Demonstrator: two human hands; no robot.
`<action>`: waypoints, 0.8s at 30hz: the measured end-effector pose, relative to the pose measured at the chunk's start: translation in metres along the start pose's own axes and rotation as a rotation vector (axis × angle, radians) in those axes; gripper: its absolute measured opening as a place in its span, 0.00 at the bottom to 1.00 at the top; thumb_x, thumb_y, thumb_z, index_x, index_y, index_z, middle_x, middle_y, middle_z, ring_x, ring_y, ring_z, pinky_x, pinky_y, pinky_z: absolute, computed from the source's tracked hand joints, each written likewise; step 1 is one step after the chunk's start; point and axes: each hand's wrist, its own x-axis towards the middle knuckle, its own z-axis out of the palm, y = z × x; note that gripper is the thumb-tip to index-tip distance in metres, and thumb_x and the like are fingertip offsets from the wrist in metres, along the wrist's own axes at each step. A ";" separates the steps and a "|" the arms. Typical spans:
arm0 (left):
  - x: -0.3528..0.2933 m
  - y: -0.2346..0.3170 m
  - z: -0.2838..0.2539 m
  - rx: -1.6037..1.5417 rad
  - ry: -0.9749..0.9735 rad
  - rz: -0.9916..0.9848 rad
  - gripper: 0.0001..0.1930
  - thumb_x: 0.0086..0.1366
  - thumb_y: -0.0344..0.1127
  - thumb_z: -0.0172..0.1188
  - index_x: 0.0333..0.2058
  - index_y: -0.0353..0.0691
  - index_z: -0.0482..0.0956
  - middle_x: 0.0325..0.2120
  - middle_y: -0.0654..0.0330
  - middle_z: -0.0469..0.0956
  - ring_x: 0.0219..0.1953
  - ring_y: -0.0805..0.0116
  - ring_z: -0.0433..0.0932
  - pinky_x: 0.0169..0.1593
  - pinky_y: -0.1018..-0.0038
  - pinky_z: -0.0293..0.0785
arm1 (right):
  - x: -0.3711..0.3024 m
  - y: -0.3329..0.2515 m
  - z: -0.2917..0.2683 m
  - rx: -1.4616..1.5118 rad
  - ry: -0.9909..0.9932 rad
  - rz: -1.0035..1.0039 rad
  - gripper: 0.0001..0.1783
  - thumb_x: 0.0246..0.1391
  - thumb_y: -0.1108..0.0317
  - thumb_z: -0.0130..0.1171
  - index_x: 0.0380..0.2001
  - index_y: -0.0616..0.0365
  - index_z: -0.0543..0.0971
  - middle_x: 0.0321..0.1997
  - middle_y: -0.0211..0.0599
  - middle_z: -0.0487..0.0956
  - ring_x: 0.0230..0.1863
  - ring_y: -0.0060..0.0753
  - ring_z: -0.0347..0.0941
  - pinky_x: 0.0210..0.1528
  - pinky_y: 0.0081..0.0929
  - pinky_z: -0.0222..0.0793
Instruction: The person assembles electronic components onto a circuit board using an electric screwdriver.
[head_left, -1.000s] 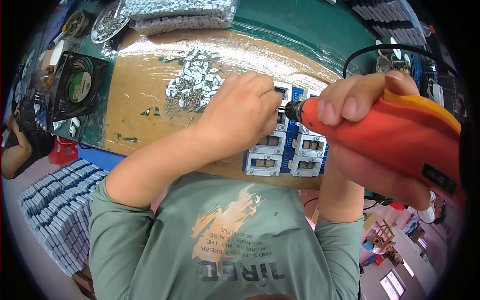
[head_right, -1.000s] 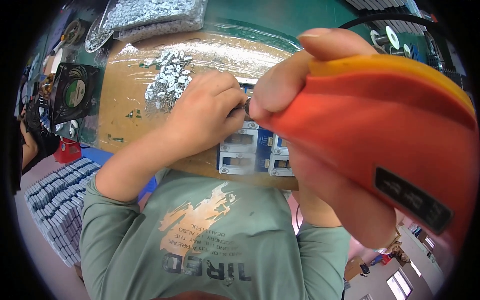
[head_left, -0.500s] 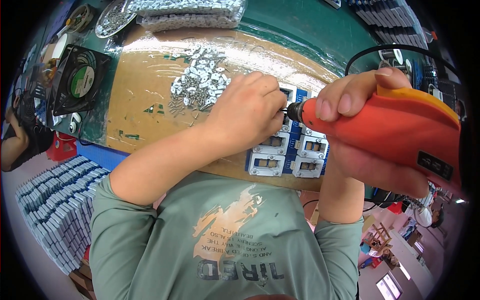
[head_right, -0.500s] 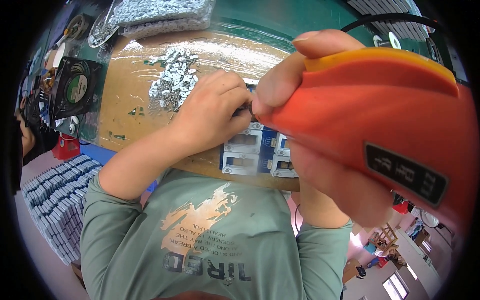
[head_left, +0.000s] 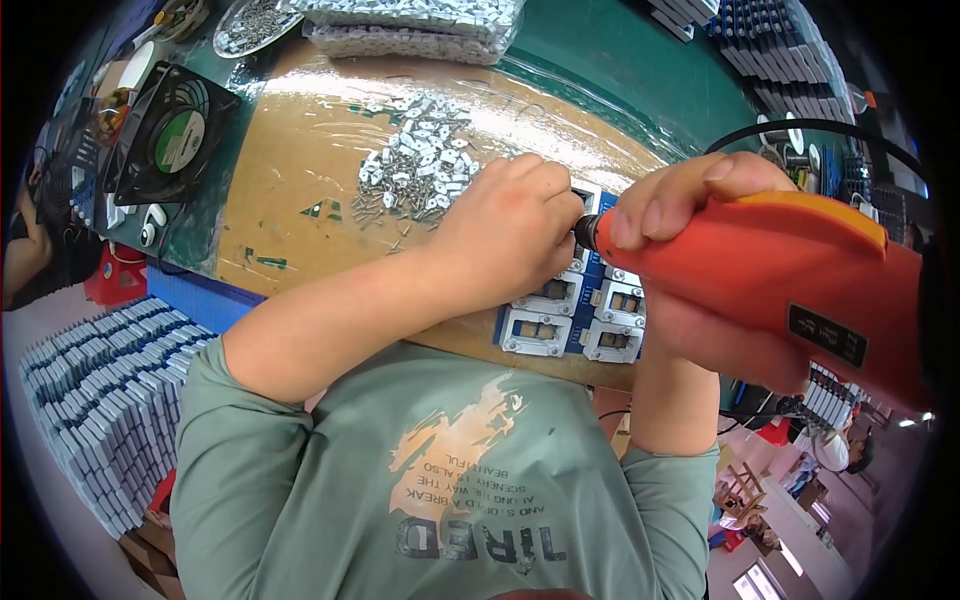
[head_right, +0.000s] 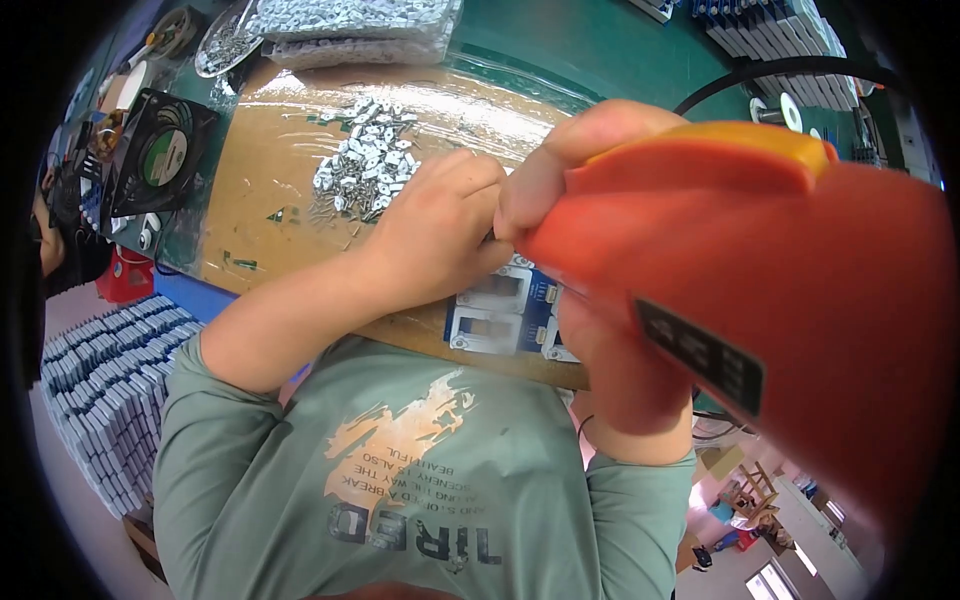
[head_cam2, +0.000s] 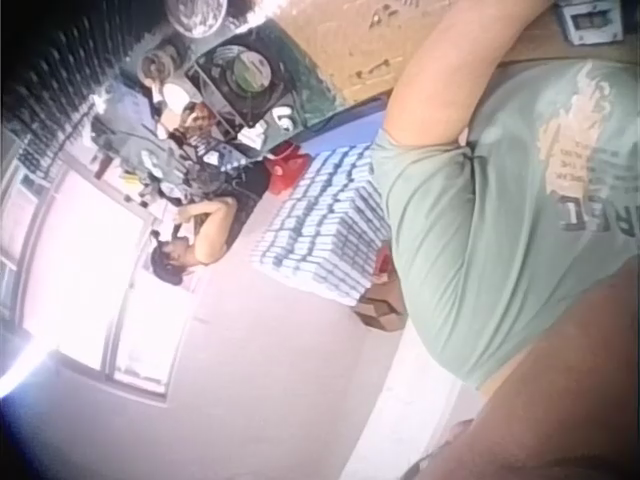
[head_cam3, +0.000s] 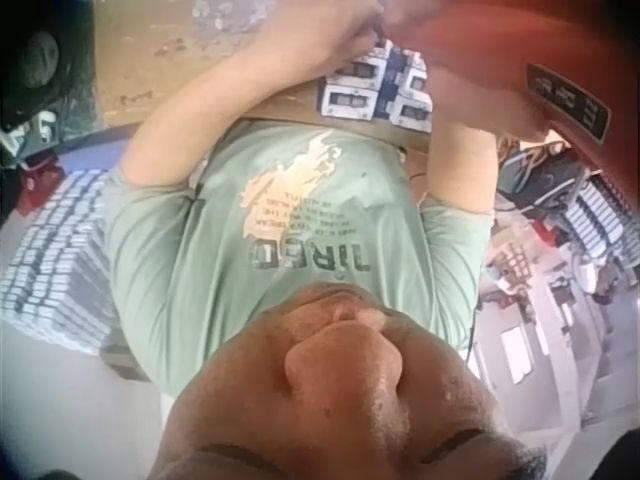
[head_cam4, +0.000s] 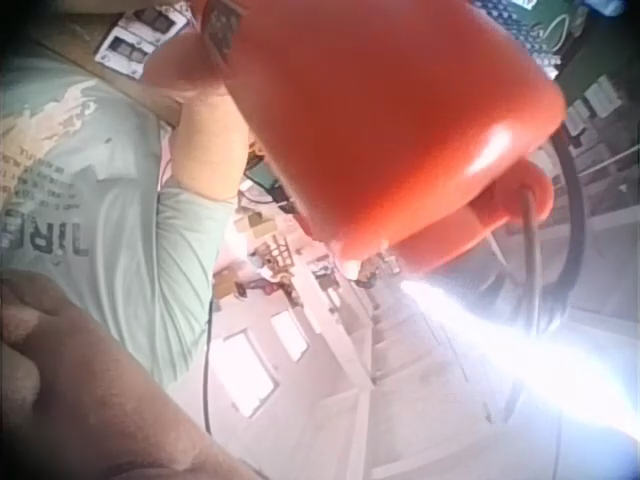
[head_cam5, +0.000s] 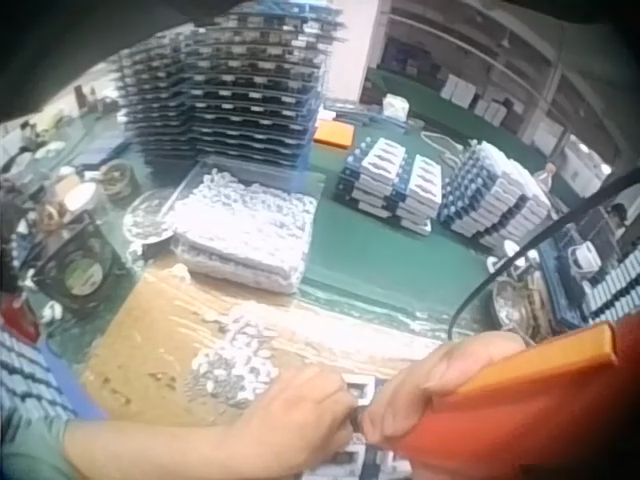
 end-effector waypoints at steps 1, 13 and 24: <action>0.000 0.000 0.001 -0.001 0.002 0.001 0.07 0.52 0.32 0.66 0.29 0.39 0.80 0.33 0.55 0.74 0.43 0.52 0.75 0.49 0.59 0.71 | 0.000 0.000 0.001 -0.015 0.014 0.007 0.70 0.34 0.12 0.59 0.64 0.64 0.67 0.41 0.46 0.77 0.37 0.42 0.78 0.40 0.38 0.80; -0.002 -0.002 0.002 0.027 0.023 0.030 0.07 0.53 0.32 0.67 0.30 0.38 0.79 0.34 0.55 0.75 0.44 0.52 0.75 0.49 0.59 0.71 | 0.002 -0.005 0.031 -0.369 0.347 0.053 0.73 0.34 0.07 0.52 0.65 0.66 0.66 0.37 0.43 0.77 0.33 0.39 0.76 0.39 0.36 0.79; -0.023 -0.005 -0.061 0.176 0.060 -0.025 0.06 0.58 0.30 0.69 0.34 0.39 0.84 0.34 0.56 0.80 0.40 0.53 0.79 0.45 0.61 0.76 | -0.032 0.003 -0.022 0.174 0.074 -0.149 0.71 0.41 0.18 0.63 0.68 0.73 0.60 0.45 0.49 0.79 0.43 0.43 0.79 0.46 0.39 0.81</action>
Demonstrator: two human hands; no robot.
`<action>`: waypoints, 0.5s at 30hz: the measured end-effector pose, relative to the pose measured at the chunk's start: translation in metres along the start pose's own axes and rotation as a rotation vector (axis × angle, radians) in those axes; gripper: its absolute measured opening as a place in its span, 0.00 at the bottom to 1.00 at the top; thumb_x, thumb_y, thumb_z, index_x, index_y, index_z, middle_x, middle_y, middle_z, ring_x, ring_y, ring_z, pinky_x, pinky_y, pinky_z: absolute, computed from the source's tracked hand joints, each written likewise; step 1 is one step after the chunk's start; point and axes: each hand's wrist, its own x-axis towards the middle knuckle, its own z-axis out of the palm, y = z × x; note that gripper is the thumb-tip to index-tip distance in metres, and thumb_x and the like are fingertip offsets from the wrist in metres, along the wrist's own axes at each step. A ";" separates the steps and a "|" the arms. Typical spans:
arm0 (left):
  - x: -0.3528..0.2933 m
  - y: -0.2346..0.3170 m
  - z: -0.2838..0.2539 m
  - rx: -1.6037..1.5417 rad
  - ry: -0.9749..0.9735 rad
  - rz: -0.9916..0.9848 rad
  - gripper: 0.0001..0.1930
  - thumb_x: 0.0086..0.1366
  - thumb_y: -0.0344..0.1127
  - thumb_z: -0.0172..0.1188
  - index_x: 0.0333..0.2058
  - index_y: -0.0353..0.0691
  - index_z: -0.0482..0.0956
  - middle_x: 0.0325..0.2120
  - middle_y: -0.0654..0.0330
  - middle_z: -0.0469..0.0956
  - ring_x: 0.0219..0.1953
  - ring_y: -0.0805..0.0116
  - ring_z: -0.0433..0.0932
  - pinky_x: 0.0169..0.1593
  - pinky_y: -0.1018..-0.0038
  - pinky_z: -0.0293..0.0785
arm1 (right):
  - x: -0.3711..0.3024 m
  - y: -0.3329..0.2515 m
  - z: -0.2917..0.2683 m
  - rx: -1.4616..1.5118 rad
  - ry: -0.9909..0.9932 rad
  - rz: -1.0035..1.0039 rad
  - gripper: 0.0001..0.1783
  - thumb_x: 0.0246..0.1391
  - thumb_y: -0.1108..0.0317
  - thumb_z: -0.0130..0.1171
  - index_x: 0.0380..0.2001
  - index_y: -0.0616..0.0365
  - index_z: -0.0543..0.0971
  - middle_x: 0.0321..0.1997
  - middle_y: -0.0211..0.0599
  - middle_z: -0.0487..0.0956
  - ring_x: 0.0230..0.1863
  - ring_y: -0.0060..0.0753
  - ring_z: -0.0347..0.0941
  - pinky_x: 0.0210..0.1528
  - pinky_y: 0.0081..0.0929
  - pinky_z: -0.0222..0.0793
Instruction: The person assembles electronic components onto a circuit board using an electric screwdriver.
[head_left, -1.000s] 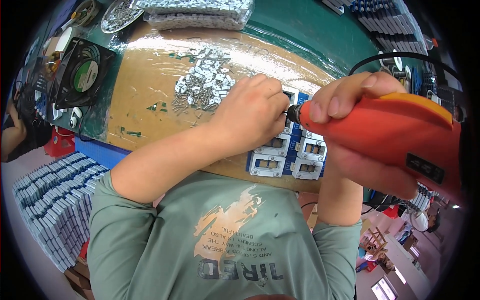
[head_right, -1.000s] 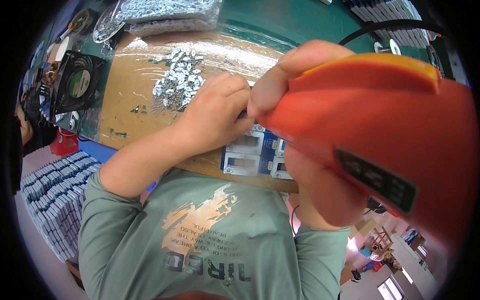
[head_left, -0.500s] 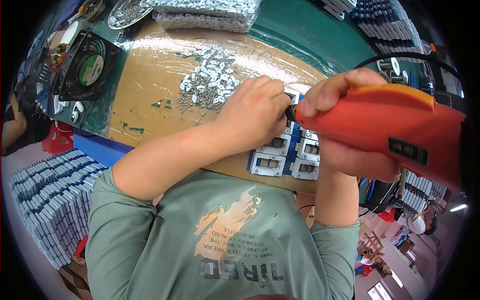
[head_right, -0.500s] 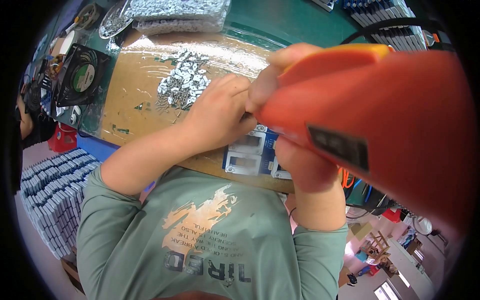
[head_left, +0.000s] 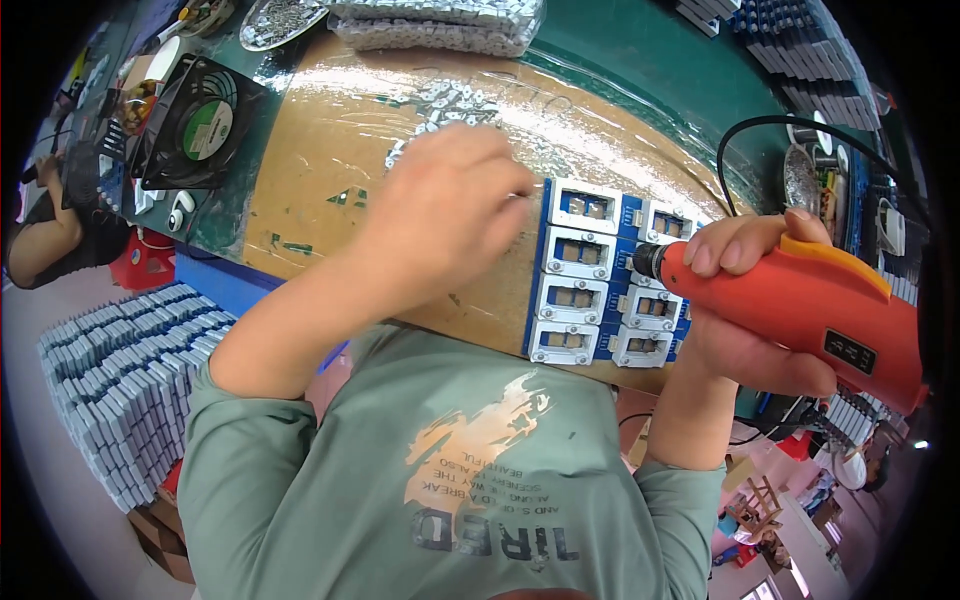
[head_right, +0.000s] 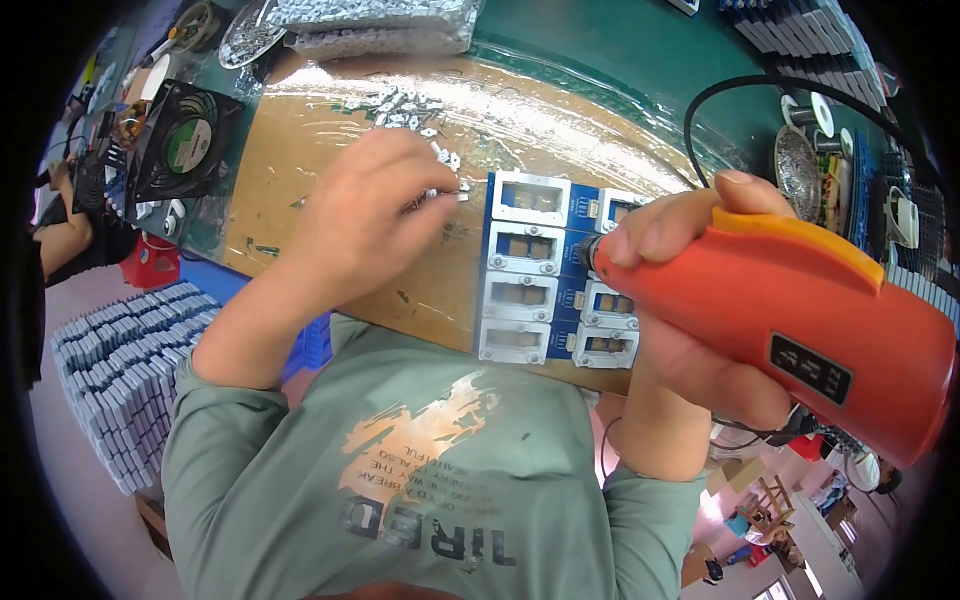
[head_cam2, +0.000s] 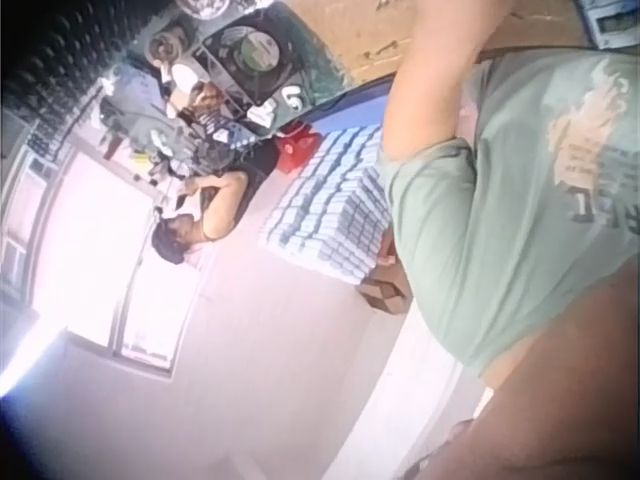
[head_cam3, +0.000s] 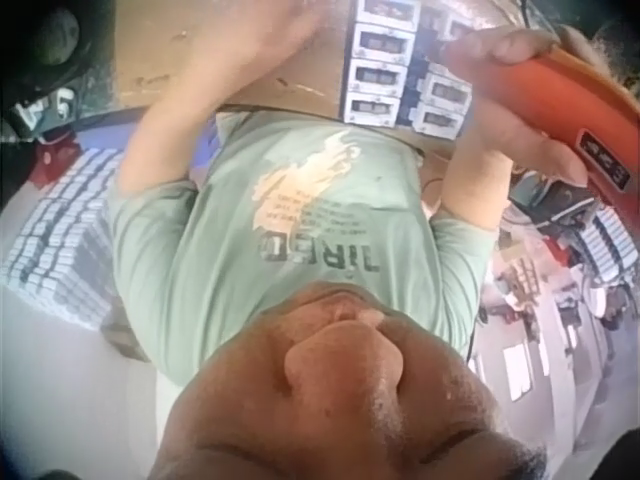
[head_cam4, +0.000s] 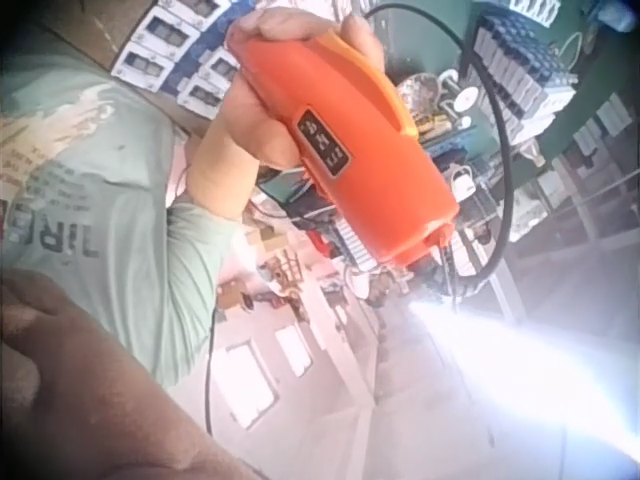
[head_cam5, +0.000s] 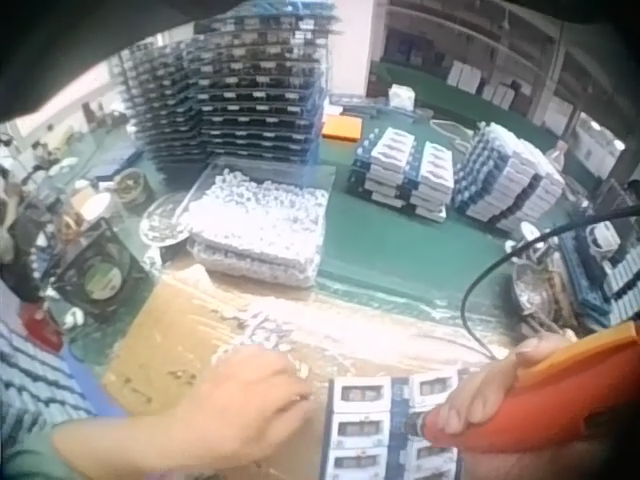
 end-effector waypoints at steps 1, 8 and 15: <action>-0.007 -0.005 -0.006 0.006 -0.008 -0.001 0.06 0.58 0.30 0.69 0.34 0.39 0.84 0.34 0.56 0.80 0.40 0.53 0.79 0.45 0.61 0.76 | -0.001 0.003 -0.002 -0.018 -0.017 0.003 0.71 0.41 0.17 0.63 0.68 0.73 0.60 0.45 0.48 0.79 0.43 0.42 0.79 0.45 0.38 0.81; -0.035 -0.002 -0.018 0.099 -0.174 -0.106 0.06 0.56 0.30 0.69 0.34 0.41 0.84 0.34 0.58 0.79 0.40 0.53 0.79 0.44 0.62 0.75 | -0.004 0.010 0.002 -0.143 0.087 -0.011 0.66 0.43 0.12 0.55 0.64 0.65 0.70 0.36 0.38 0.76 0.31 0.33 0.74 0.36 0.30 0.74; -0.041 -0.005 -0.015 0.090 -0.134 -0.114 0.07 0.56 0.29 0.69 0.35 0.40 0.84 0.34 0.57 0.79 0.40 0.53 0.79 0.45 0.61 0.75 | -0.003 0.011 -0.003 -0.118 0.057 -0.015 0.67 0.43 0.11 0.54 0.65 0.66 0.69 0.36 0.39 0.76 0.32 0.33 0.74 0.36 0.29 0.74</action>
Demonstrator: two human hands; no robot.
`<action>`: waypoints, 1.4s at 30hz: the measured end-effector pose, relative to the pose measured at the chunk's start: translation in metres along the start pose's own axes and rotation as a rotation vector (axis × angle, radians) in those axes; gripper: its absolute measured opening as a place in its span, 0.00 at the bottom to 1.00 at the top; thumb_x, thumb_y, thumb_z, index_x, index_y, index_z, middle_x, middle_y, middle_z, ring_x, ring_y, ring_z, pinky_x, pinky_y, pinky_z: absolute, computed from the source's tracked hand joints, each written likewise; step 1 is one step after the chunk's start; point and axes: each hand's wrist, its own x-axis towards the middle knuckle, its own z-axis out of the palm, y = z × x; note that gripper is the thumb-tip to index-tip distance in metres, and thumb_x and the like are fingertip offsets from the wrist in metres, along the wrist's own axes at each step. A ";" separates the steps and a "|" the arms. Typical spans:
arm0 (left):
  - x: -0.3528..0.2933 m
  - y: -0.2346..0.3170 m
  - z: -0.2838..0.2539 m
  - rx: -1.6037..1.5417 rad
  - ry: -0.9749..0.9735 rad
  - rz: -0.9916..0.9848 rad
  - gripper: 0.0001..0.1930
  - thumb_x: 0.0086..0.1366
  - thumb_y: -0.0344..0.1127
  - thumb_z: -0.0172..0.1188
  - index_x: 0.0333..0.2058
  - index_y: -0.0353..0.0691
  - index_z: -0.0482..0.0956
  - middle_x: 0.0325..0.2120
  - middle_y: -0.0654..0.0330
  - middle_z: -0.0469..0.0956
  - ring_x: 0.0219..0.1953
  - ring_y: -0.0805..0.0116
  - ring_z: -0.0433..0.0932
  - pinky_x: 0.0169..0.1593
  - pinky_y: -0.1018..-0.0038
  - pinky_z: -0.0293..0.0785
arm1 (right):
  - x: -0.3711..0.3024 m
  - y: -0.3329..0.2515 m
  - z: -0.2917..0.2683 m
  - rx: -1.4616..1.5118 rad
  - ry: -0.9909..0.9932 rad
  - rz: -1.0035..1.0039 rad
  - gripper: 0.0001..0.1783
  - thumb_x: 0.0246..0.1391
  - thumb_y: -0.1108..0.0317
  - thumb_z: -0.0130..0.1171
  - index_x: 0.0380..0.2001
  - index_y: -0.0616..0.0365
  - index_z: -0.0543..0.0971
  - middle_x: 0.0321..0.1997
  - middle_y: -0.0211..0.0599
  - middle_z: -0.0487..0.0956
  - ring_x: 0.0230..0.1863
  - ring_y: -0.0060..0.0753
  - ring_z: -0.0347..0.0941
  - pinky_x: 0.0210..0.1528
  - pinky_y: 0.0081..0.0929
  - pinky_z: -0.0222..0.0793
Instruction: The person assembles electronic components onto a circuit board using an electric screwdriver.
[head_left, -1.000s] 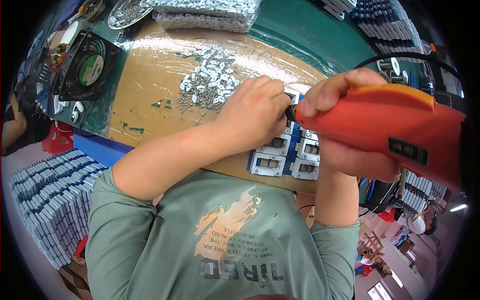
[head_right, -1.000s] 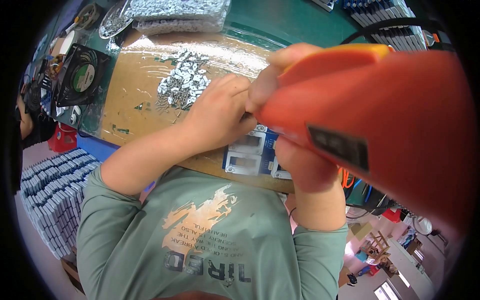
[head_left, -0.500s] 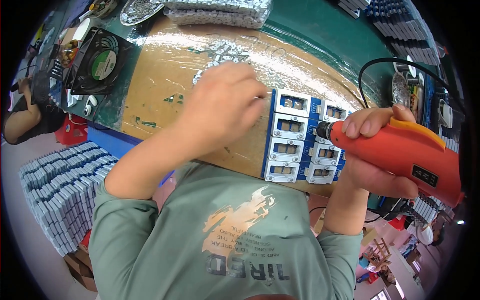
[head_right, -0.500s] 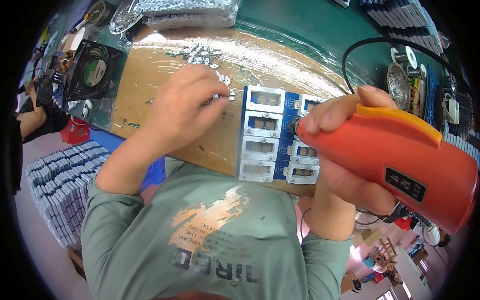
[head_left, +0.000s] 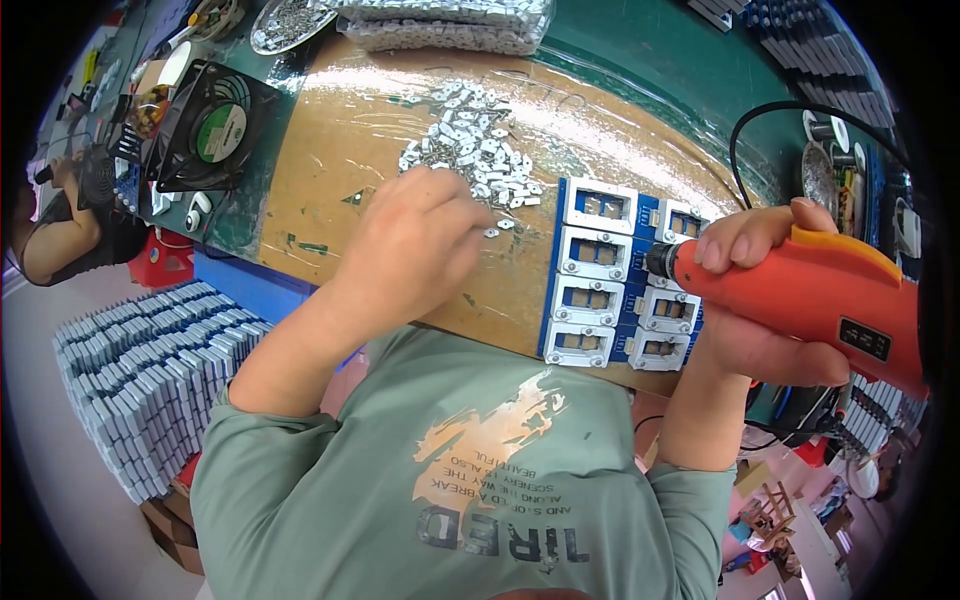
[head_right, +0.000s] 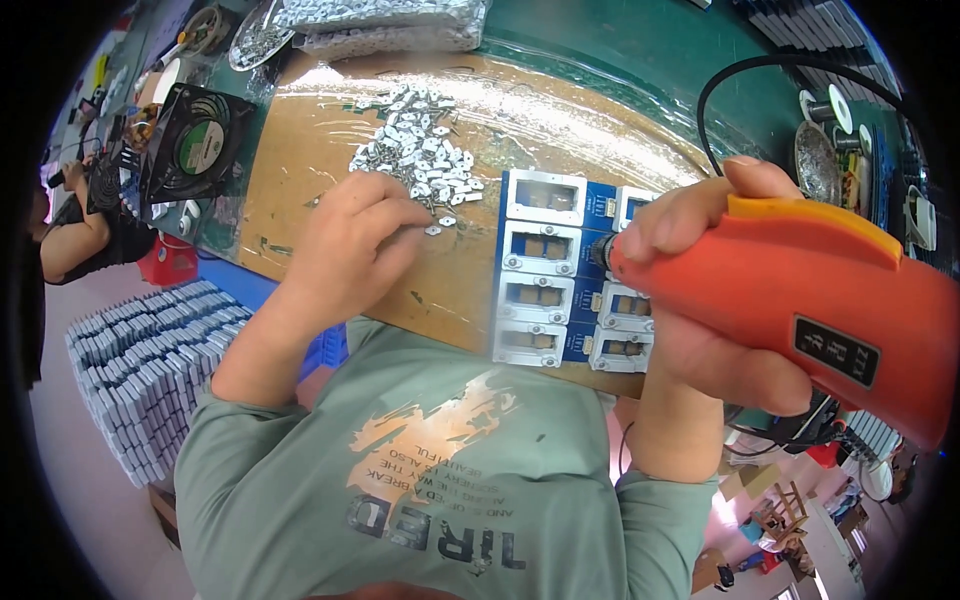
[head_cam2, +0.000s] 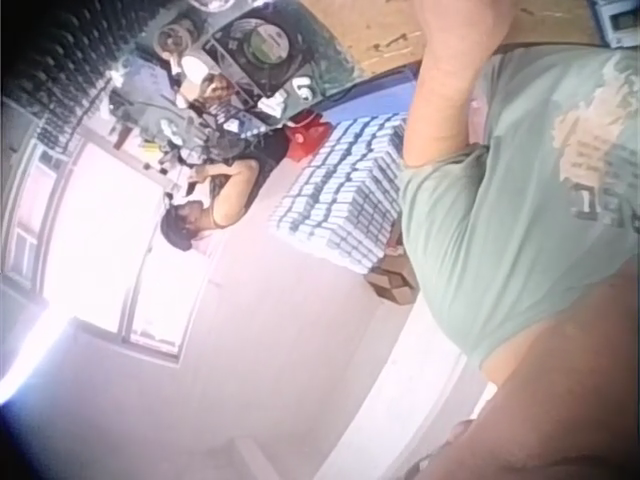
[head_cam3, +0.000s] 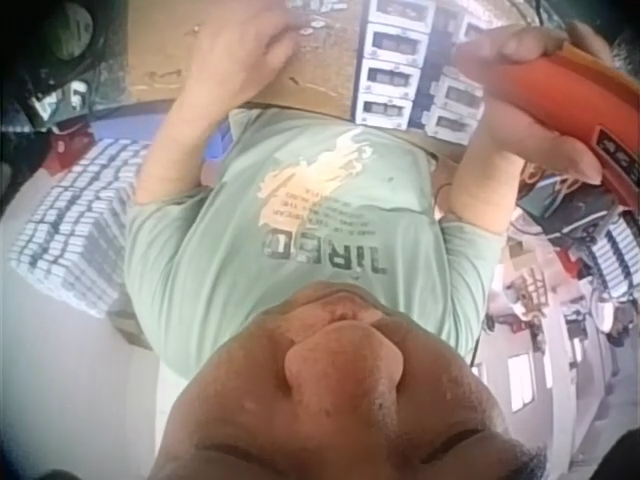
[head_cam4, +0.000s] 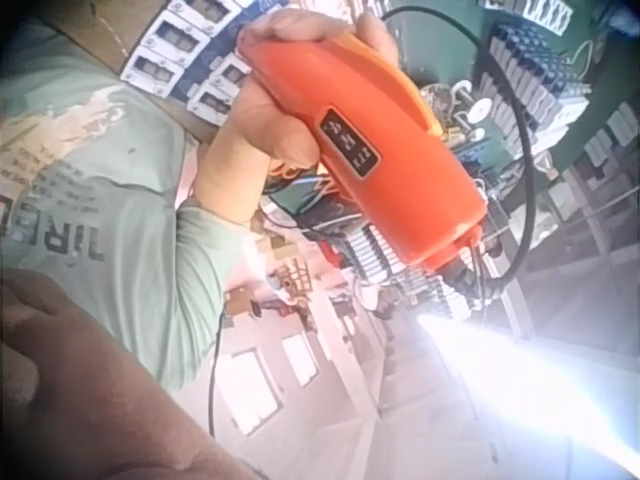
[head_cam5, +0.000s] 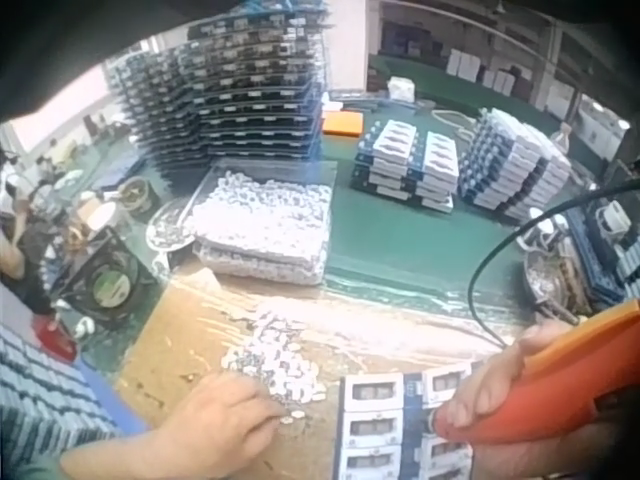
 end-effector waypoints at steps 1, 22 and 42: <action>0.000 -0.002 0.001 0.001 -0.001 0.000 0.07 0.56 0.29 0.69 0.35 0.40 0.84 0.34 0.57 0.79 0.40 0.53 0.79 0.45 0.61 0.75 | 0.000 -0.001 0.000 -0.014 0.016 0.007 0.67 0.43 0.11 0.54 0.65 0.66 0.69 0.36 0.39 0.76 0.32 0.33 0.74 0.36 0.29 0.74; -0.012 0.007 -0.010 -0.159 0.015 -0.110 0.07 0.60 0.25 0.63 0.38 0.40 0.82 0.35 0.54 0.83 0.38 0.50 0.81 0.42 0.58 0.77 | 0.002 -0.002 0.000 -0.053 0.003 0.009 0.69 0.41 0.09 0.51 0.65 0.65 0.69 0.36 0.37 0.76 0.31 0.32 0.74 0.34 0.28 0.74; -0.008 0.005 0.012 -0.039 0.096 0.019 0.08 0.55 0.29 0.73 0.35 0.42 0.85 0.33 0.59 0.79 0.38 0.56 0.78 0.41 0.63 0.74 | -0.007 -0.008 -0.008 -0.091 0.053 0.085 0.70 0.40 0.09 0.53 0.66 0.65 0.68 0.38 0.39 0.76 0.33 0.32 0.75 0.37 0.28 0.74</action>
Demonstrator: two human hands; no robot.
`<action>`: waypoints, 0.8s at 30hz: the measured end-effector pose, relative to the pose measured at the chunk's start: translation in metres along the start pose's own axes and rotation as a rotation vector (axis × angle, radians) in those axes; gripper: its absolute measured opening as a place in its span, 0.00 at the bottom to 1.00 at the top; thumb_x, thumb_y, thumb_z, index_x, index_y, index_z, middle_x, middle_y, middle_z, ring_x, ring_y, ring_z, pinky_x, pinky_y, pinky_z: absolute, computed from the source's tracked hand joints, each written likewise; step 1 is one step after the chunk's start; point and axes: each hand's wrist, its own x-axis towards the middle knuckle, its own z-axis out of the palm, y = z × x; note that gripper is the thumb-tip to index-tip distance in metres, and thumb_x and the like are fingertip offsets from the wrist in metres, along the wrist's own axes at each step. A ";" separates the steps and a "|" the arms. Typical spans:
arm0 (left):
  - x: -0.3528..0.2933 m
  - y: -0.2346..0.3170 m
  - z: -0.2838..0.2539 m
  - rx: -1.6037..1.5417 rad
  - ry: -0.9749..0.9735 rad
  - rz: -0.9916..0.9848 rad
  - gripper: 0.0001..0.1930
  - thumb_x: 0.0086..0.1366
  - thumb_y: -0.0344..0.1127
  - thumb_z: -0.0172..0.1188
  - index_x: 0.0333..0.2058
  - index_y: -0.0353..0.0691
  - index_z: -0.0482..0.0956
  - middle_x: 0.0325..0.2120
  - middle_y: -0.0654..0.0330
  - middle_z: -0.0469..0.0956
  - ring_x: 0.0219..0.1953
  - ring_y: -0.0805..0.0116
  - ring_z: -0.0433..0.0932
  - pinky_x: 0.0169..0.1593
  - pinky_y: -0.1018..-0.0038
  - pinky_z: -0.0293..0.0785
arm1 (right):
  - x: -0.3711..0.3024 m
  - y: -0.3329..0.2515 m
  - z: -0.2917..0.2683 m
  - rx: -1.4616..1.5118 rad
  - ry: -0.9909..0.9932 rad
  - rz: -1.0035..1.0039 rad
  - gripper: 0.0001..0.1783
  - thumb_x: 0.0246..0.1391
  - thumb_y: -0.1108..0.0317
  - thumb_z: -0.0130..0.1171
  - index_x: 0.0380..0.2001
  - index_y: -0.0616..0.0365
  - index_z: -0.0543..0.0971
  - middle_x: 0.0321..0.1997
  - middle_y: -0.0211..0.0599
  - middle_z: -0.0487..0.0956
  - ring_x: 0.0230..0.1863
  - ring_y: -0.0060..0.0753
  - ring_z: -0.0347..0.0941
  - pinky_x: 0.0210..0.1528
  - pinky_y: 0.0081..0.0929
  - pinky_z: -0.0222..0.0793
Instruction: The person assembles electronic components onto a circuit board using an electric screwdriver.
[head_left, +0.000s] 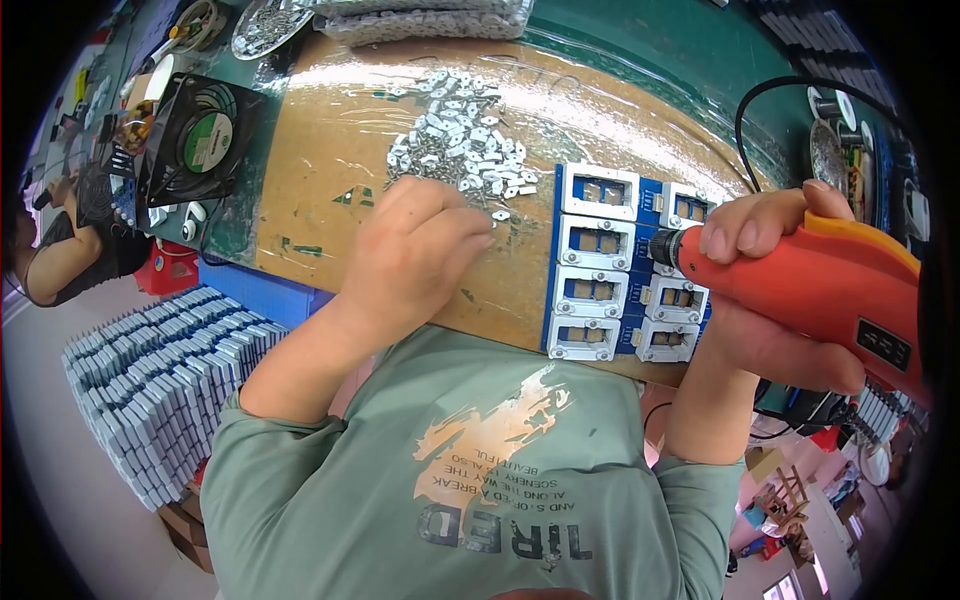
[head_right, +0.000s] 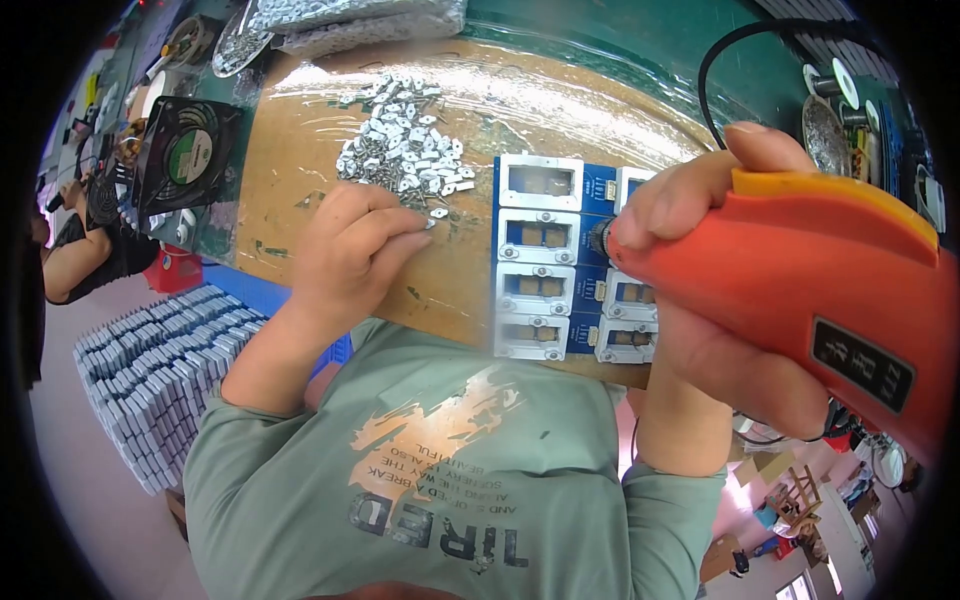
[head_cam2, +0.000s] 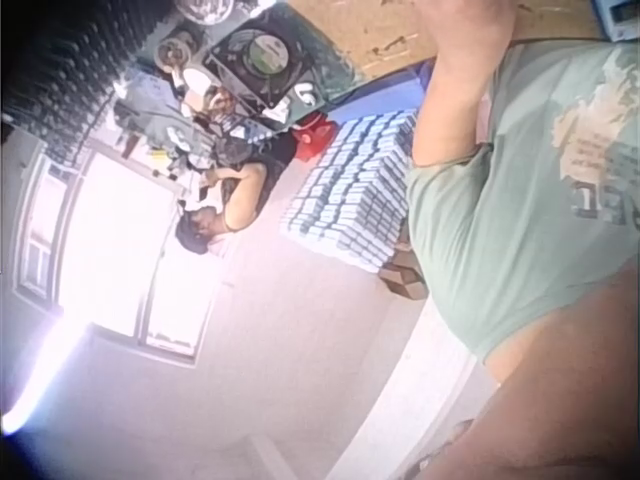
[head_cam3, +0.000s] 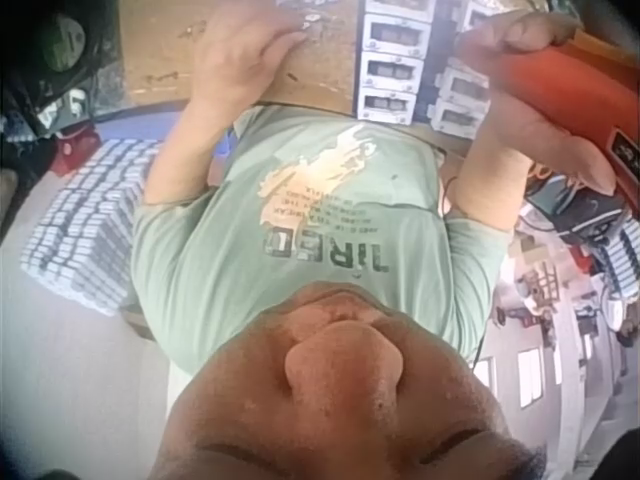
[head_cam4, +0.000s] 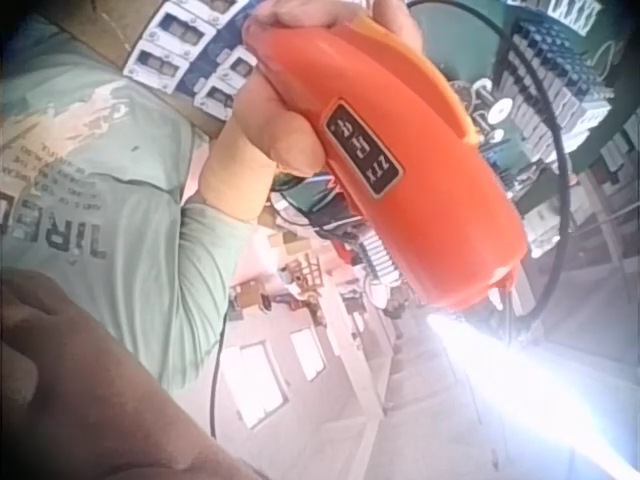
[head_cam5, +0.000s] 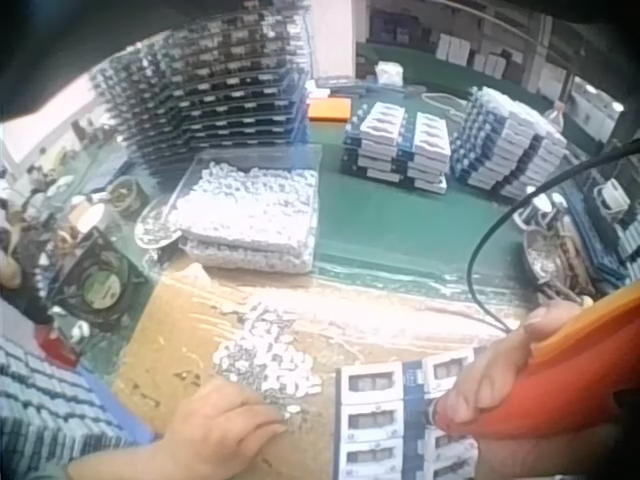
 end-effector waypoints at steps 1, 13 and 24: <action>0.000 0.000 0.001 -0.001 -0.002 0.002 0.08 0.55 0.29 0.73 0.35 0.42 0.85 0.33 0.59 0.79 0.38 0.56 0.78 0.41 0.63 0.74 | 0.001 0.002 -0.001 0.014 -0.028 -0.025 0.70 0.41 0.10 0.53 0.66 0.66 0.67 0.38 0.39 0.76 0.33 0.32 0.75 0.38 0.28 0.75; 0.003 0.003 0.000 0.064 -0.082 0.056 0.09 0.56 0.27 0.69 0.36 0.39 0.82 0.34 0.59 0.77 0.38 0.55 0.76 0.44 0.62 0.74 | 0.001 -0.002 0.010 -0.024 -0.093 -0.002 0.70 0.41 0.13 0.58 0.68 0.67 0.63 0.43 0.42 0.77 0.37 0.35 0.76 0.41 0.34 0.77; 0.049 0.029 0.015 -0.034 -0.055 0.178 0.09 0.52 0.25 0.68 0.34 0.38 0.81 0.33 0.56 0.77 0.37 0.54 0.78 0.43 0.62 0.75 | 0.015 -0.021 0.005 0.029 -0.121 -0.067 0.71 0.37 0.10 0.58 0.67 0.63 0.66 0.41 0.37 0.76 0.36 0.34 0.75 0.39 0.32 0.76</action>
